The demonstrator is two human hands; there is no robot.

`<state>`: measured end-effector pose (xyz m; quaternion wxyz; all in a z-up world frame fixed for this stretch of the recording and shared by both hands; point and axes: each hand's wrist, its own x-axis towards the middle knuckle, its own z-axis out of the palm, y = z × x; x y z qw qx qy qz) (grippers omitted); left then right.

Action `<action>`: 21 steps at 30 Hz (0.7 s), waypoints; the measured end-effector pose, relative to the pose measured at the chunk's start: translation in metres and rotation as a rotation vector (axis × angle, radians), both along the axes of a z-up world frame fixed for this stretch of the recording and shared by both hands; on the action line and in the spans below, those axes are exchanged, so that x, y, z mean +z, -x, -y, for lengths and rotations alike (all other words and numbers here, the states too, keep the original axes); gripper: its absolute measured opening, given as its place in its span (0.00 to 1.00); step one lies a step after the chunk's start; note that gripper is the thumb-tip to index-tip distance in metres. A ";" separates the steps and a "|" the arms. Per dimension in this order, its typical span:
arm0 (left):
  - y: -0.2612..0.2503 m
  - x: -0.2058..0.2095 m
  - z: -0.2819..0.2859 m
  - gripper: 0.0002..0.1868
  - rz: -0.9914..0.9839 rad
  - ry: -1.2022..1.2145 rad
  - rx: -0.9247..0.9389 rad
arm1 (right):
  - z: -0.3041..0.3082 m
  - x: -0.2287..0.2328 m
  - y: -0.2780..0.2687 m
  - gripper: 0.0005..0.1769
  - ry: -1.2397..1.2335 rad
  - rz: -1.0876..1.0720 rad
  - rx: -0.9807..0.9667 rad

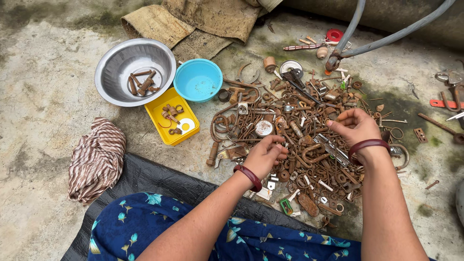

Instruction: The person sorts through a pile of metal scraps, hardware, and old components, picking up items by hand and placing them into different bowls and containers.

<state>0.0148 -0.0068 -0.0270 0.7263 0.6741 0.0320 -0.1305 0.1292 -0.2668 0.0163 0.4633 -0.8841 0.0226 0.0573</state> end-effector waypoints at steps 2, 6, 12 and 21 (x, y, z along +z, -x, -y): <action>-0.002 0.002 -0.002 0.21 -0.167 0.206 0.005 | -0.024 0.025 0.019 0.20 -0.107 -0.117 0.216; 0.001 0.004 -0.008 0.23 -0.391 0.394 0.066 | -0.048 0.050 0.043 0.19 -0.189 -0.092 0.460; -0.001 -0.020 -0.005 0.15 -0.326 0.269 0.019 | 0.033 0.010 0.017 0.17 -0.056 -0.005 -0.117; 0.000 -0.003 -0.002 0.13 -0.310 0.143 0.008 | -0.030 -0.050 0.018 0.48 0.736 -0.236 0.138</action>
